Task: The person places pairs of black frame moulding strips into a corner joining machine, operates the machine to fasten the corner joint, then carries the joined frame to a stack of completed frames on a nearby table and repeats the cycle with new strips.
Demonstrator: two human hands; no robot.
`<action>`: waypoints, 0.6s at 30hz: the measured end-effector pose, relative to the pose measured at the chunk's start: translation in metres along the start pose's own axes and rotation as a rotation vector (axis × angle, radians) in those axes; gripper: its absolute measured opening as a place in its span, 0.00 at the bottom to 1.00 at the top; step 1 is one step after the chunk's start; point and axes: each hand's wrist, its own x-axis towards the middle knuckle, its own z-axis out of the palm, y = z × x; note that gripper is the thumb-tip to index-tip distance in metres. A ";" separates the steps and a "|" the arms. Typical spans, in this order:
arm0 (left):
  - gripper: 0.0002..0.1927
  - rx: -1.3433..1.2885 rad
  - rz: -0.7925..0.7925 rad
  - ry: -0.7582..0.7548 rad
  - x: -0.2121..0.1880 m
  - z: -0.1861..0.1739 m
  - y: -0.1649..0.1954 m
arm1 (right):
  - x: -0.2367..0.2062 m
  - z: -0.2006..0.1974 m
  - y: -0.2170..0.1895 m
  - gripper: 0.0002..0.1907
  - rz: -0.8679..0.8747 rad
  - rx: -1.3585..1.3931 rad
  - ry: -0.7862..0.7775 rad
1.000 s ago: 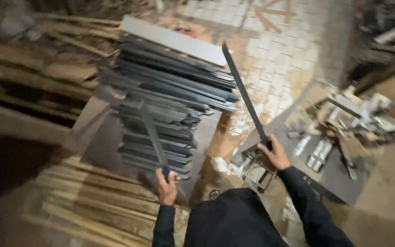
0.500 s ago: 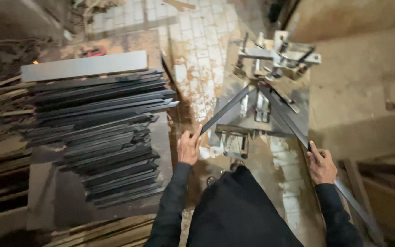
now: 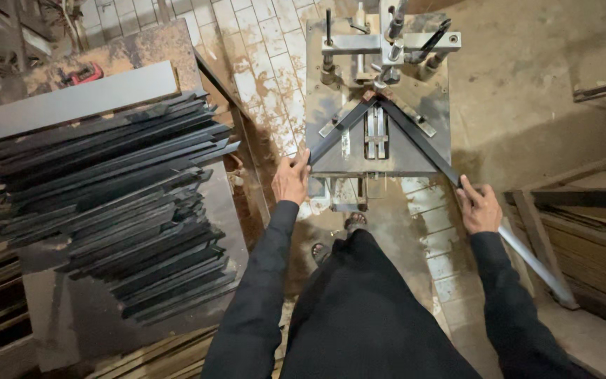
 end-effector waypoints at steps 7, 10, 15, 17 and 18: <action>0.23 -0.001 -0.025 0.020 0.001 0.006 0.000 | 0.044 -0.003 0.000 0.20 -0.077 0.038 -0.011; 0.23 -0.027 -0.010 0.024 0.002 0.010 -0.002 | 0.054 0.001 -0.010 0.19 -0.131 0.106 0.060; 0.21 0.014 -0.026 -0.046 0.015 0.021 0.012 | 0.108 0.019 -0.052 0.19 -0.335 0.053 0.073; 0.23 0.010 0.040 -0.006 0.030 0.029 0.024 | 0.134 0.029 -0.075 0.19 -0.365 0.266 0.092; 0.23 0.021 0.082 0.025 0.039 0.033 0.030 | 0.148 0.036 -0.088 0.18 -0.355 0.282 0.078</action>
